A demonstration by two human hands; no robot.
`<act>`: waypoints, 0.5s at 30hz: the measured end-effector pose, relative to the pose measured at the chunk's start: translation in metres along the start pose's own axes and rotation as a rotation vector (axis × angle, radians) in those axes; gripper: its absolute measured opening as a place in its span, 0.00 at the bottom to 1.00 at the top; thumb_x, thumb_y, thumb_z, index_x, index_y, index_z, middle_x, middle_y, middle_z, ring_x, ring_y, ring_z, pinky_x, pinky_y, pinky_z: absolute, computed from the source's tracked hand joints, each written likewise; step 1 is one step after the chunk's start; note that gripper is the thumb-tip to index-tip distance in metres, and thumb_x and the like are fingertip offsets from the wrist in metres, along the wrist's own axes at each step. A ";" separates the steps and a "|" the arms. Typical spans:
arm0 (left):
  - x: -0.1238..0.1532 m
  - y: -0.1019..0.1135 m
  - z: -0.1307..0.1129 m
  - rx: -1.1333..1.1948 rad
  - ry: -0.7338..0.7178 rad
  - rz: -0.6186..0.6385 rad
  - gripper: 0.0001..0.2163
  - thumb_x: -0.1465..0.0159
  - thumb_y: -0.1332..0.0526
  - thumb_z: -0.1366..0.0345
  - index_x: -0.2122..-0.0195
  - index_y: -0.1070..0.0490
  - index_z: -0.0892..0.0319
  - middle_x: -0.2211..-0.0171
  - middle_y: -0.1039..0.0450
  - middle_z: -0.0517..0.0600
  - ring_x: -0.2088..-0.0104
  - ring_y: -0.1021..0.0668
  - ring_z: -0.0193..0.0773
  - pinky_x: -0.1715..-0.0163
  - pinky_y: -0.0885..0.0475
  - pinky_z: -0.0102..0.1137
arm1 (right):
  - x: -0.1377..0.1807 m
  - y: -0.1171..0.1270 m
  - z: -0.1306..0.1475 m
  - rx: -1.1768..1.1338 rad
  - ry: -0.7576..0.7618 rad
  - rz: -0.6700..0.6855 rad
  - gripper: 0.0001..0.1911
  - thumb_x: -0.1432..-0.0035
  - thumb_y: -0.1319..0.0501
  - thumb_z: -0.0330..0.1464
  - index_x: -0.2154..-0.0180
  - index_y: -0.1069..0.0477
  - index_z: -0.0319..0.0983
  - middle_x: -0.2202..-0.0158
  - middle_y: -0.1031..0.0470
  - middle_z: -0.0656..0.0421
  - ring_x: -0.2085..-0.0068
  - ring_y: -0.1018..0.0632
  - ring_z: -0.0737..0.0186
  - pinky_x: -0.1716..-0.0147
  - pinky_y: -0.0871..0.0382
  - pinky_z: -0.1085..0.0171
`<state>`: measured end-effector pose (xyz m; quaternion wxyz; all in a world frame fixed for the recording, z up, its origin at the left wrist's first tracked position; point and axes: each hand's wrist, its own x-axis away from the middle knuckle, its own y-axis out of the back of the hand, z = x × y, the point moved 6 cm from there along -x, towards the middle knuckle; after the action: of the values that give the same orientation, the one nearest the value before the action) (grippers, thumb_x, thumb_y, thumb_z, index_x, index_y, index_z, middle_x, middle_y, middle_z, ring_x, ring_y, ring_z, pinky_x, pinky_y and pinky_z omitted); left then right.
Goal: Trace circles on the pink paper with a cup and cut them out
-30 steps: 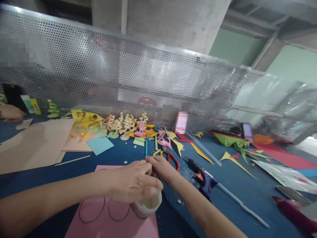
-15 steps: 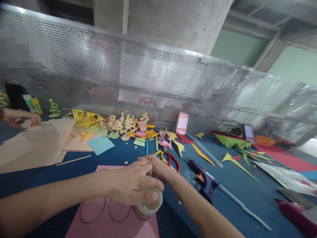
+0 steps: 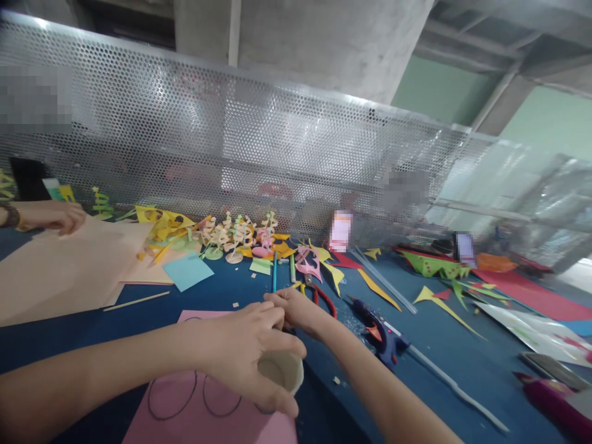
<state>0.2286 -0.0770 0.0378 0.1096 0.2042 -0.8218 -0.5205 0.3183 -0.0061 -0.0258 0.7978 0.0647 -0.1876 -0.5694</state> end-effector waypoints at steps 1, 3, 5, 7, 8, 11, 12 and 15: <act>0.000 -0.001 0.000 0.001 0.001 0.009 0.32 0.50 0.49 0.34 0.50 0.32 0.47 0.62 0.38 0.54 0.53 0.33 0.56 0.56 0.37 0.46 | 0.003 0.004 0.000 0.016 0.006 -0.013 0.24 0.55 0.40 0.50 0.85 0.43 0.40 0.91 0.45 0.69 0.86 0.46 0.74 0.85 0.56 0.70; 0.000 -0.002 0.001 -0.009 0.003 0.028 0.32 0.49 0.50 0.34 0.50 0.33 0.47 0.61 0.37 0.55 0.53 0.33 0.57 0.56 0.37 0.47 | 0.009 0.012 0.001 0.048 0.024 -0.055 0.24 0.54 0.41 0.50 0.85 0.41 0.39 0.91 0.44 0.68 0.87 0.44 0.73 0.86 0.55 0.70; 0.000 -0.002 0.000 -0.026 0.005 0.037 0.33 0.49 0.50 0.34 0.50 0.33 0.48 0.61 0.37 0.55 0.53 0.32 0.57 0.56 0.37 0.47 | 0.017 0.021 0.001 0.077 0.037 -0.116 0.24 0.52 0.42 0.50 0.85 0.38 0.39 0.91 0.44 0.68 0.87 0.44 0.73 0.86 0.54 0.70; 0.000 0.000 -0.001 -0.045 0.002 0.030 0.32 0.48 0.50 0.34 0.50 0.33 0.48 0.60 0.37 0.55 0.54 0.32 0.57 0.56 0.37 0.46 | 0.027 0.027 -0.001 0.101 0.043 -0.185 0.24 0.51 0.44 0.51 0.83 0.36 0.38 0.92 0.45 0.68 0.87 0.43 0.73 0.86 0.54 0.70; 0.000 0.000 -0.002 -0.049 -0.002 0.028 0.31 0.48 0.50 0.35 0.51 0.32 0.48 0.60 0.37 0.55 0.54 0.32 0.56 0.56 0.36 0.46 | 0.034 0.029 -0.003 0.113 0.046 -0.221 0.24 0.50 0.45 0.52 0.83 0.35 0.38 0.92 0.45 0.68 0.87 0.43 0.72 0.86 0.53 0.70; 0.000 0.001 -0.003 -0.049 -0.010 0.018 0.30 0.48 0.49 0.35 0.51 0.32 0.48 0.61 0.36 0.54 0.55 0.31 0.54 0.57 0.36 0.44 | 0.057 0.032 -0.009 0.143 0.062 -0.325 0.26 0.48 0.48 0.53 0.80 0.33 0.38 0.92 0.44 0.67 0.87 0.41 0.70 0.85 0.50 0.69; 0.000 0.002 -0.003 -0.046 -0.012 0.017 0.30 0.48 0.49 0.36 0.51 0.32 0.48 0.61 0.36 0.54 0.56 0.31 0.54 0.57 0.36 0.44 | 0.066 0.032 -0.011 0.169 0.080 -0.364 0.26 0.47 0.49 0.52 0.80 0.32 0.38 0.92 0.44 0.67 0.87 0.39 0.69 0.85 0.49 0.69; 0.000 0.002 -0.003 -0.039 -0.023 0.012 0.30 0.48 0.49 0.35 0.53 0.31 0.49 0.62 0.37 0.53 0.57 0.31 0.52 0.58 0.36 0.42 | 0.098 0.030 -0.006 0.390 0.232 -0.526 0.26 0.42 0.52 0.48 0.80 0.30 0.38 0.89 0.39 0.64 0.86 0.35 0.67 0.84 0.43 0.68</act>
<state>0.2297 -0.0787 0.0408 0.1076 0.1910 -0.8140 -0.5380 0.3749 -0.0882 0.0005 0.6125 0.3263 -0.1776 -0.6978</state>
